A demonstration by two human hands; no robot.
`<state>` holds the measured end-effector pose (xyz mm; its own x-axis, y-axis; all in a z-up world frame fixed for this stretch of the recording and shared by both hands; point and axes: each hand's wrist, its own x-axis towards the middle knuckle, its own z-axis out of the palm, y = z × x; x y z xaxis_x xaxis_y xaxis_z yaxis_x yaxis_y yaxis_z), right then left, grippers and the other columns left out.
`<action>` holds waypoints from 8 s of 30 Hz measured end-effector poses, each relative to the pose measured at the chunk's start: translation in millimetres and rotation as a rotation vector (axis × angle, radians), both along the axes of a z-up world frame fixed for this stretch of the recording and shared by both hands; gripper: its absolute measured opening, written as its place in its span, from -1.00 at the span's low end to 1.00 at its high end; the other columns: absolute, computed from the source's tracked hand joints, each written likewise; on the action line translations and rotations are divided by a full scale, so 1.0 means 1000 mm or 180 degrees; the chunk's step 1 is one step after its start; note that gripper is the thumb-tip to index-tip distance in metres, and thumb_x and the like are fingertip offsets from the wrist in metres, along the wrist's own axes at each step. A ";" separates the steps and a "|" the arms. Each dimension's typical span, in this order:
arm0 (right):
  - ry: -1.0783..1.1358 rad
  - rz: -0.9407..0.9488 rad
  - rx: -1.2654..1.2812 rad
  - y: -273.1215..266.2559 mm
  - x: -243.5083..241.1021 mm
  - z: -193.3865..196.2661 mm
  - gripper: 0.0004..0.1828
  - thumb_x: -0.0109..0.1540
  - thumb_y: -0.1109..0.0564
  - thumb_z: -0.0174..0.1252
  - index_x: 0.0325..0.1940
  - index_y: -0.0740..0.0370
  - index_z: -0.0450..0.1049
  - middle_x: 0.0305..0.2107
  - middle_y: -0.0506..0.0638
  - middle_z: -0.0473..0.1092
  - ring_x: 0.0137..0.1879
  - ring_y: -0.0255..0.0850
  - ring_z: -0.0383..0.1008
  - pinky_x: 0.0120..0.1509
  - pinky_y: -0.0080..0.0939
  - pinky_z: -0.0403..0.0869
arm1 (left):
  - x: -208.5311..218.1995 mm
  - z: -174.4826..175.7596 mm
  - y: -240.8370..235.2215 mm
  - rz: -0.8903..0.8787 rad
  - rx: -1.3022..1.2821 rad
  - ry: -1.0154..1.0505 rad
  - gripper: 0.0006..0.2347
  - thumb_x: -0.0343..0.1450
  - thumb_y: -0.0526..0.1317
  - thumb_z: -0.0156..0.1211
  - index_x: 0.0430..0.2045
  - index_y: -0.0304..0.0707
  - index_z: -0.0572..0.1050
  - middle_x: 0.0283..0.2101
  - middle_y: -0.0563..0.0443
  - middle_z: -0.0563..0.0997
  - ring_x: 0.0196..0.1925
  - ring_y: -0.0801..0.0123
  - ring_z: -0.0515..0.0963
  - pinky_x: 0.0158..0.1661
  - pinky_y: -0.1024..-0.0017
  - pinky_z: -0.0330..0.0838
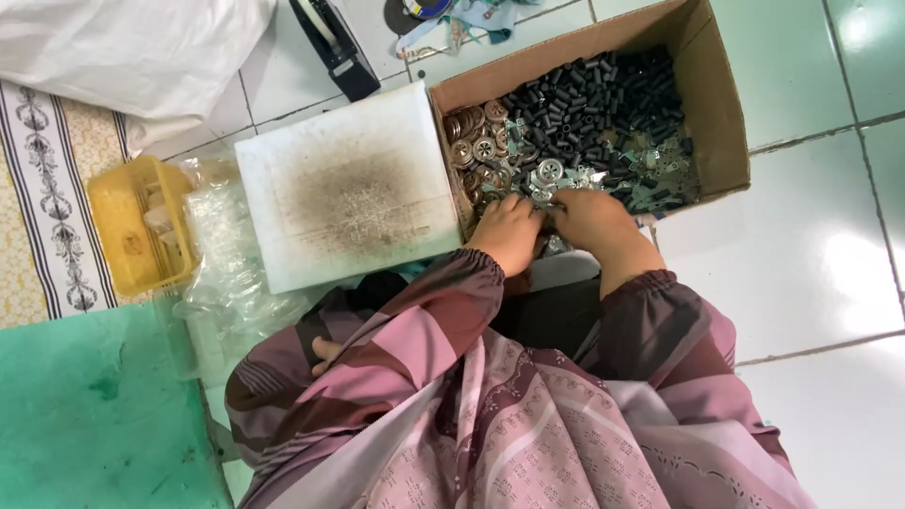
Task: The person sits on the floor and sorts small metal parts from a cardboard box onto a white foam board. They pick up individual pieces, place them in a row, and then gather them into a small plastic bag, sealing it.
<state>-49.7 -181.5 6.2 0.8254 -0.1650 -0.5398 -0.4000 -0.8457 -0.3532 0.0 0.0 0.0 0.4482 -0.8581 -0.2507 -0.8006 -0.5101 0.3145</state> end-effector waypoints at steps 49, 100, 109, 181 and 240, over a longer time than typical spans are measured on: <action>-0.0546 -0.0626 0.0859 -0.022 0.033 -0.010 -0.83 0.17 0.14 0.29 -0.16 0.19 0.56 -0.39 0.12 0.52 -0.10 0.10 0.56 -0.06 0.11 0.54 | 0.032 -0.011 -0.019 0.1903 -0.0715 0.1812 -0.68 0.60 -0.30 -0.06 0.27 -0.32 0.36 0.20 -0.30 0.44 0.35 -0.18 0.43 0.27 -0.06 0.42; -0.3280 0.0436 -0.0004 0.226 0.124 -0.035 -0.77 0.12 0.15 0.40 -0.15 0.09 0.60 -0.32 0.02 0.41 -0.13 0.02 0.51 -0.02 -0.07 0.51 | 0.056 0.018 0.244 0.2005 -0.1227 -0.0529 -0.62 0.55 -0.27 0.00 0.31 -0.03 0.40 0.50 -0.25 0.11 0.62 -0.19 -0.18 0.45 -0.24 -0.09; -0.3010 0.1289 0.0549 0.181 -0.001 0.015 -0.76 0.12 0.12 0.39 -0.13 0.11 0.64 -0.25 0.10 0.49 -0.05 0.13 0.52 0.06 0.09 0.48 | 0.009 0.056 0.230 0.1346 -0.1131 -0.0889 -0.74 0.59 -0.16 0.08 0.18 0.01 0.43 0.44 -0.16 0.18 0.59 -0.17 -0.11 0.43 -0.17 -0.04; -0.1823 -0.1799 0.1876 0.077 -0.042 0.046 -0.81 0.35 0.23 0.19 0.02 0.39 0.49 -0.41 0.14 0.45 -0.39 -0.20 0.50 -0.27 -0.22 0.49 | -0.027 0.024 0.065 0.2090 -0.2078 0.2135 -0.61 0.63 -0.15 -0.05 0.41 -0.14 0.29 0.27 -0.14 0.46 0.41 -0.02 0.42 0.32 0.14 0.35; -0.2405 0.0494 0.0368 0.179 0.036 -0.016 -0.80 0.27 0.11 0.23 -0.04 0.10 0.64 -0.23 0.10 0.48 -0.02 0.14 0.49 0.14 0.09 0.50 | -0.008 0.023 0.187 0.1458 -0.1482 -0.0687 -0.80 0.49 -0.22 0.08 -0.02 -0.19 0.44 0.41 -0.19 0.18 0.54 -0.24 0.05 0.28 -0.18 0.18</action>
